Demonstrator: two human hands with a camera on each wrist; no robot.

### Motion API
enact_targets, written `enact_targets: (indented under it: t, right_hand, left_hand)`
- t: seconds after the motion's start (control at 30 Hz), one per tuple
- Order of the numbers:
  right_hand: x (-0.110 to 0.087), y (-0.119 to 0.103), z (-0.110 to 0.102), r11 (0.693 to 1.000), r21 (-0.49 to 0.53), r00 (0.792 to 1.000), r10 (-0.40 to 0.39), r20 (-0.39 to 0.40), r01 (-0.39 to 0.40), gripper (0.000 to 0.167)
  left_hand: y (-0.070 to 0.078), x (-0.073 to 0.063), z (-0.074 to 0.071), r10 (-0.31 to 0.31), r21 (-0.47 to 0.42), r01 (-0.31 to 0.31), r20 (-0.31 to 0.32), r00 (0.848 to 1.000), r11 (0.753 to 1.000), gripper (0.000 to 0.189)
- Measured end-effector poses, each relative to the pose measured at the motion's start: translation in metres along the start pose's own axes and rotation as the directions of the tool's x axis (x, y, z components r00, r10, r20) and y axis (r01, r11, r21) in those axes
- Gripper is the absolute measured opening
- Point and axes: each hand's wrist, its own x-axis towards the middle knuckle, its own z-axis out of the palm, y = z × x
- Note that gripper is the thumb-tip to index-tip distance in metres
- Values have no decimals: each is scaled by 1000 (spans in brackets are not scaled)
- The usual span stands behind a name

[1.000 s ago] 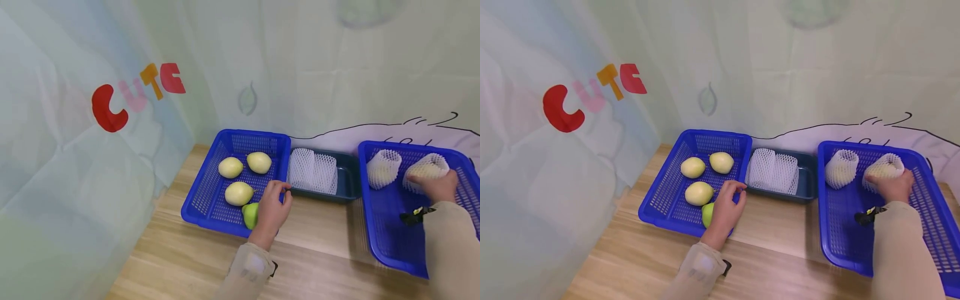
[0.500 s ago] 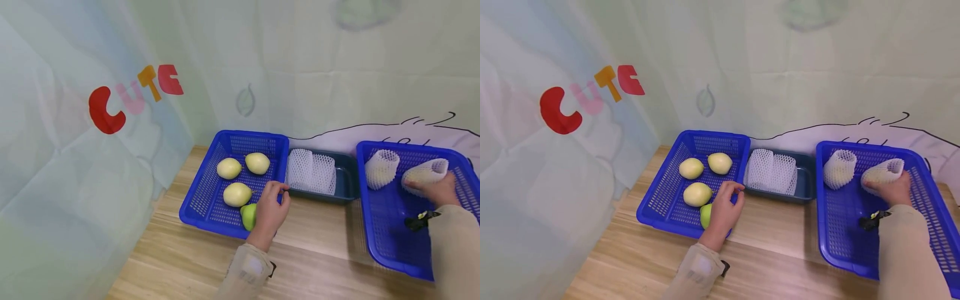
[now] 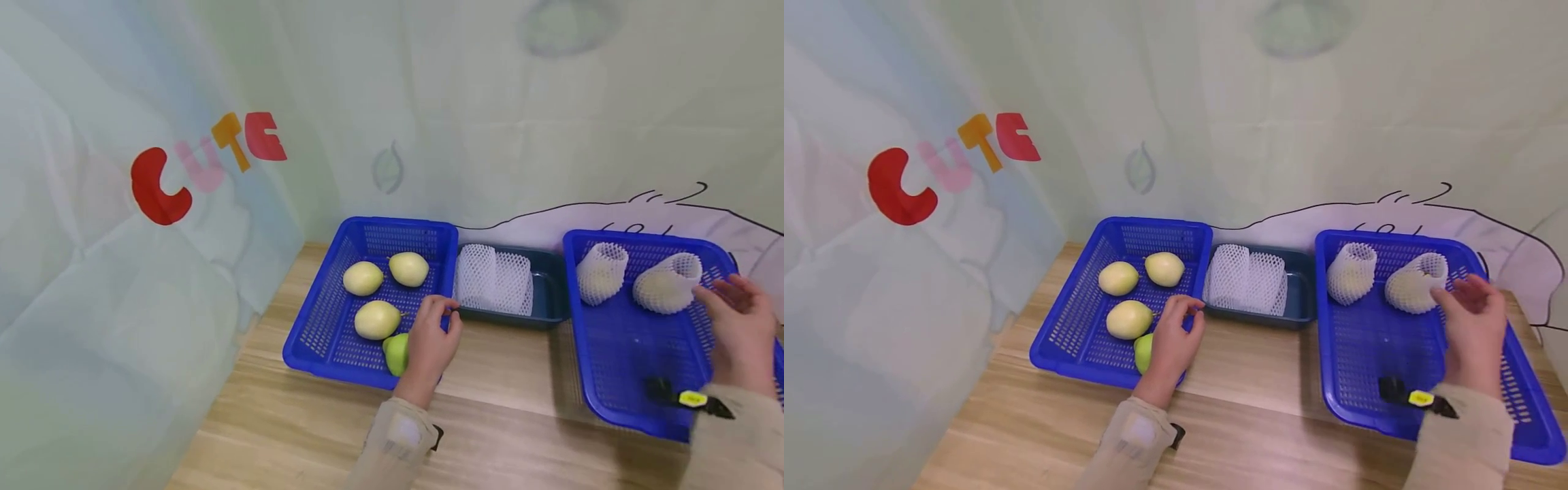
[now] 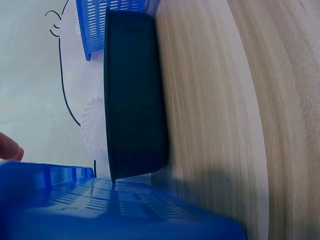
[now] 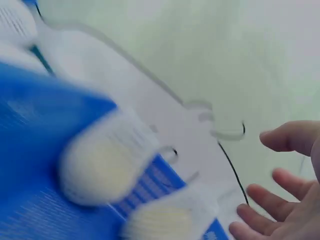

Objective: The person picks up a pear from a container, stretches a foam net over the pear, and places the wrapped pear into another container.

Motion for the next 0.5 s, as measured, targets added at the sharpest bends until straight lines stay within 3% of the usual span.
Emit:
enact_targets:
  t: [0.03, 0.13, 0.23, 0.33, 0.4, 0.5]
  right_hand:
    - [-19, 5, 5, 998, 57, 1000, -25, 9, 24, 64]
    - [-78, 13, 30, 993, 92, 996, -73, 47, 68, 49]
    - [-134, -4, 62, 992, -110, 995, -61, 75, 69, 41]
    - [-174, -30, 82, 939, -321, 985, -81, 152, 127, 42]
    - [-189, -43, 88, 883, -424, 961, -96, 261, 203, 46]
    - [-196, -51, 92, 820, -481, 891, -74, 448, 310, 55]
  left_hand:
    - [0, -1, -1, 2, 3, -2, 2, 1000, 1000, 11]
    - [0, -2, -2, 17, 9, -17, -3, 1000, 1000, 11]
    - [0, -2, -3, 37, 17, -37, -20, 999, 999, 10]
    - [1, -2, -2, 42, 17, -42, -22, 999, 999, 11]
    - [3, -2, -2, 26, 25, -26, -1, 1000, 999, 11]
    - [8, 3, -8, -14, 36, 11, 102, 995, 999, 17]
